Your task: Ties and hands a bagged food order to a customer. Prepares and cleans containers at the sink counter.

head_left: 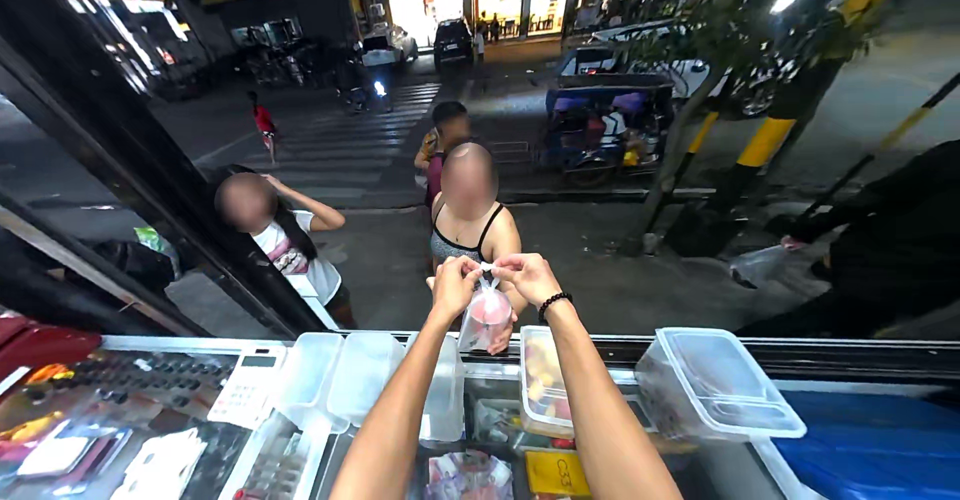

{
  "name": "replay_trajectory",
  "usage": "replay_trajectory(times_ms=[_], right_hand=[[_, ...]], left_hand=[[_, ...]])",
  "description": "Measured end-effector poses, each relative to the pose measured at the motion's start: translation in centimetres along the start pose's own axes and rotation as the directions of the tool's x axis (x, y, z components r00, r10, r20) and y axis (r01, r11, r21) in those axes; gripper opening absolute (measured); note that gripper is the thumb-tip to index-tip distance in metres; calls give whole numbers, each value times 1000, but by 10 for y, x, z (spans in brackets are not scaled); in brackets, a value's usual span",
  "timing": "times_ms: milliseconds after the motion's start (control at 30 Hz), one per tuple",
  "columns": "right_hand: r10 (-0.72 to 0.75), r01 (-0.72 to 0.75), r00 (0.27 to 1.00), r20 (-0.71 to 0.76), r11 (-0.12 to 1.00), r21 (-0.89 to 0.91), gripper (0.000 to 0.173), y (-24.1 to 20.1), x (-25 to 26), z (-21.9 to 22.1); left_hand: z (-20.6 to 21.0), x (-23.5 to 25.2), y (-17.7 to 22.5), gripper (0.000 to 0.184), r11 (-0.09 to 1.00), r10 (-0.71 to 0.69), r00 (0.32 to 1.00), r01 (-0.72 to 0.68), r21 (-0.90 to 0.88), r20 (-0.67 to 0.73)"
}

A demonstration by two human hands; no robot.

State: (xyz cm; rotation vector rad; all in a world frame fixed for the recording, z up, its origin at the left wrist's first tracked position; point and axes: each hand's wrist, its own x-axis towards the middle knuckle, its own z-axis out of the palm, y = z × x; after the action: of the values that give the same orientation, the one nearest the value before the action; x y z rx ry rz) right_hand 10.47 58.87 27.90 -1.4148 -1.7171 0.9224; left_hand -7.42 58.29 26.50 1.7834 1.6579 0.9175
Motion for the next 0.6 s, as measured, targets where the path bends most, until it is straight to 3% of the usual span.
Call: replay_trajectory(times_ms=[400,600], right_hand=[[-18,18,999,45,1000,2,21,-4,6,2],[-16,17,1000,15,999,-46,24,-11,21,8]], left_hand=[[-1,2,-3,23,999,-1,1000,1,-39,4],[-6,-8,-12,32,996,16,990,-28,-88,-138]])
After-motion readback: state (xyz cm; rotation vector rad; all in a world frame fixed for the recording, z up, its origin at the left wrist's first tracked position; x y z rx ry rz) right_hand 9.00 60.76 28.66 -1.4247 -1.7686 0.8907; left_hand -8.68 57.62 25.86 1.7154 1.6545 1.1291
